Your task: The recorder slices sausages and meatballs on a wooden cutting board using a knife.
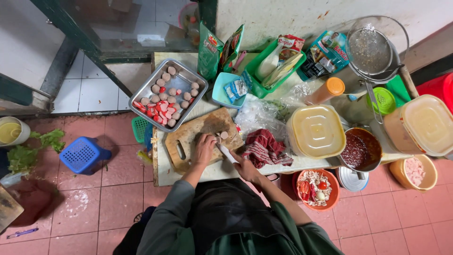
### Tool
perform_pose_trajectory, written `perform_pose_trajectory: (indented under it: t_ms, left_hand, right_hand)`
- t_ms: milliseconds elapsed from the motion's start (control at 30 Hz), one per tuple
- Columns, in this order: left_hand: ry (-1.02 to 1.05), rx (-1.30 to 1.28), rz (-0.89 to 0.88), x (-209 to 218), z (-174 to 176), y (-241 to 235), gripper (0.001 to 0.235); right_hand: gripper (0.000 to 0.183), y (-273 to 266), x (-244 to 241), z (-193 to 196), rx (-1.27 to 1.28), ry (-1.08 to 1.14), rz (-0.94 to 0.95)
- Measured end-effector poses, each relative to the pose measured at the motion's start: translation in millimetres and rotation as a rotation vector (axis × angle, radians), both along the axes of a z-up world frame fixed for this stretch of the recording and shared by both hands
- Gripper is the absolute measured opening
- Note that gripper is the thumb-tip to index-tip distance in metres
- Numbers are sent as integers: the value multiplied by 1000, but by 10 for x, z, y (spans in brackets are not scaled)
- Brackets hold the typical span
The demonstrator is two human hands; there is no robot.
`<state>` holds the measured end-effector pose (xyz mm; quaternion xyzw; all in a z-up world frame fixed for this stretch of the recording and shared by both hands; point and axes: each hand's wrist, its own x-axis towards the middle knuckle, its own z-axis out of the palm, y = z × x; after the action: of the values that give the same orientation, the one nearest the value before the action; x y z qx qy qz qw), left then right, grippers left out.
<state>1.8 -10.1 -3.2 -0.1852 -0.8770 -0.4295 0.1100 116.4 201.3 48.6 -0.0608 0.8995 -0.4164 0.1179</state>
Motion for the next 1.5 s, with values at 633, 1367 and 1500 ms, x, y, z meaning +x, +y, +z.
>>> perform_pose_trajectory:
  t_ms: [633,1367,1500]
  left_hand:
    - [351,-412,534,-1186,903,-627,26]
    - [-222,230,60,-70,-185,-22,18]
    - [75,176,9,61,-46,-114,24]
  right_hand:
    - [68,128,222,64,75,42,-268]
    - [75,-230,-35,327,201,-4,-211]
    - [72,-217,-139,224,270,12,-163]
